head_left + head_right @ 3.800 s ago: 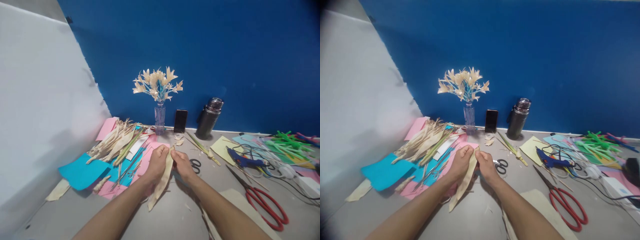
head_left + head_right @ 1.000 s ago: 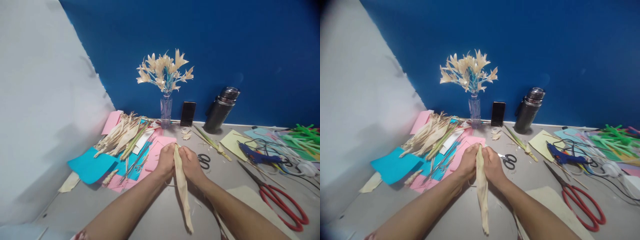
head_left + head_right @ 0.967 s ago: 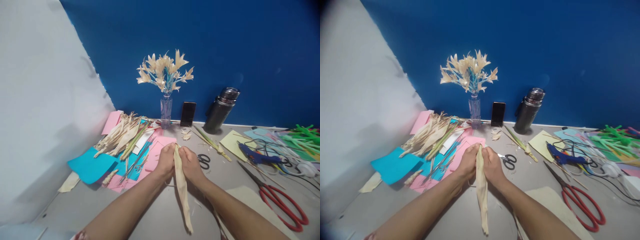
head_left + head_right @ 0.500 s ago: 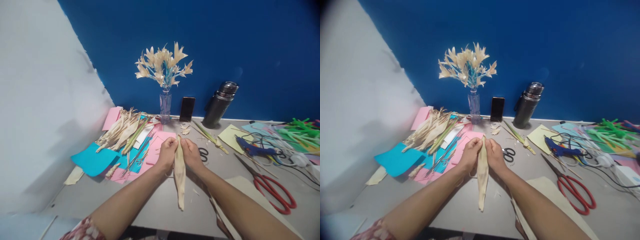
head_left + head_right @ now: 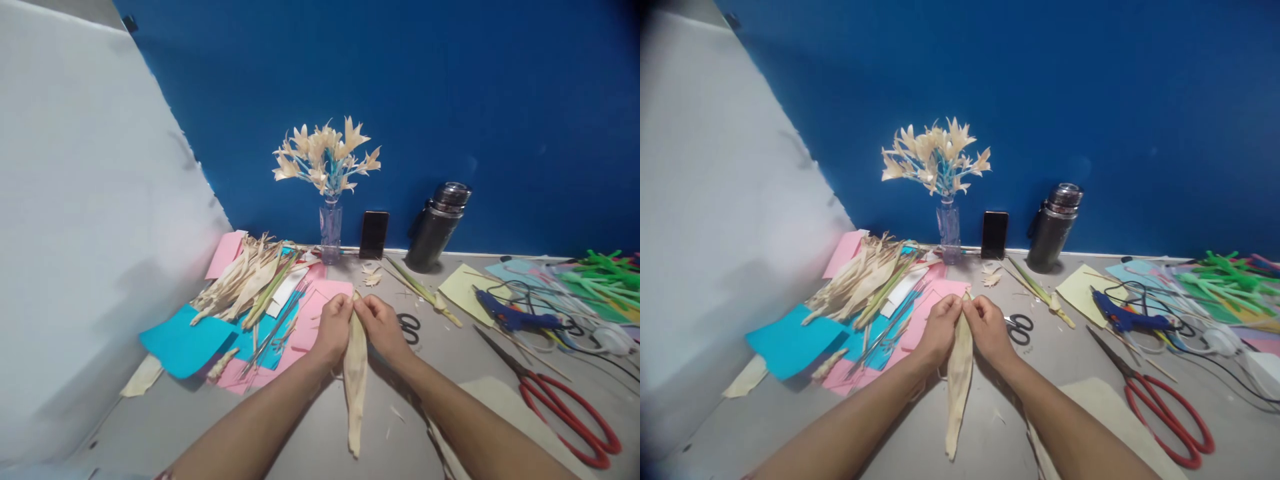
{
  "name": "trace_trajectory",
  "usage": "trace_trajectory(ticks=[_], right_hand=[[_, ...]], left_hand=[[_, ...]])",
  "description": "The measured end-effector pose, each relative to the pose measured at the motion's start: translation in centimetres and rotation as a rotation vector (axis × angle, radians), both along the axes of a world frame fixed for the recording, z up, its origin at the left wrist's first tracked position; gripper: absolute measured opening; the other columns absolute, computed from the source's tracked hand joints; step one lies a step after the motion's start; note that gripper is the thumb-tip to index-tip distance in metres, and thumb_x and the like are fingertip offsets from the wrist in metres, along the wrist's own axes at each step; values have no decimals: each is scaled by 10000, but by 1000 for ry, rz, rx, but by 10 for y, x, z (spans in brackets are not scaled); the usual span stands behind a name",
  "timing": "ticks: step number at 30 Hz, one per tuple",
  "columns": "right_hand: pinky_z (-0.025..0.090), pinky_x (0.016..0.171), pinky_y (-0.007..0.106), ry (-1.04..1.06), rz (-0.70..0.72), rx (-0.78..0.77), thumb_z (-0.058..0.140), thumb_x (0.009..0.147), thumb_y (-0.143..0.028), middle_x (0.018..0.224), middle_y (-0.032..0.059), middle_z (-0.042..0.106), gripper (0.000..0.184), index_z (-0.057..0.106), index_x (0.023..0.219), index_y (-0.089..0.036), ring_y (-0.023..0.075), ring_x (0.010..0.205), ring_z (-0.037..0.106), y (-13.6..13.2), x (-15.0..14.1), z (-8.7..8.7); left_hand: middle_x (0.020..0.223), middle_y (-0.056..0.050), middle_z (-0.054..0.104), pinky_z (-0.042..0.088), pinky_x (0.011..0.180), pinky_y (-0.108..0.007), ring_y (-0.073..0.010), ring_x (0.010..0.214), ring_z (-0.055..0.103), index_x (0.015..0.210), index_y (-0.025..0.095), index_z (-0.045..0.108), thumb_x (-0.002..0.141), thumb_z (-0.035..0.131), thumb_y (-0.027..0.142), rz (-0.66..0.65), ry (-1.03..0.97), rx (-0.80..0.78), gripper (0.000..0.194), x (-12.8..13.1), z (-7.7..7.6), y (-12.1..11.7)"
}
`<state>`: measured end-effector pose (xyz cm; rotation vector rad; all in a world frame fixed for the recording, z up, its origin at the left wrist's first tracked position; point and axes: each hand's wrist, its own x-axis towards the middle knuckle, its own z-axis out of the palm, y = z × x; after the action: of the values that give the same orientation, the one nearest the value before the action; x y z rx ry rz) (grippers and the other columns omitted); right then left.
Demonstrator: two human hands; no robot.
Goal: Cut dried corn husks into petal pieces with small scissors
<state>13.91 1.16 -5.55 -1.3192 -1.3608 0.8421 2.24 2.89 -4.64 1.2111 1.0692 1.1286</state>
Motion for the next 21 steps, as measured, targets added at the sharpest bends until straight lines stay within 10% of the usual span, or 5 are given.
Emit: trace_trajectory(ticks=[21], right_hand=[[264, 392, 213, 651, -27, -231, 663, 729, -350, 430, -68, 438, 264, 505, 577, -203, 86, 393, 373, 8, 2, 7]], left_hand=[[626, 7, 577, 391, 562, -245, -130, 575, 497, 705, 177, 544, 925, 462, 460, -147, 59, 115, 368, 2, 10, -10]])
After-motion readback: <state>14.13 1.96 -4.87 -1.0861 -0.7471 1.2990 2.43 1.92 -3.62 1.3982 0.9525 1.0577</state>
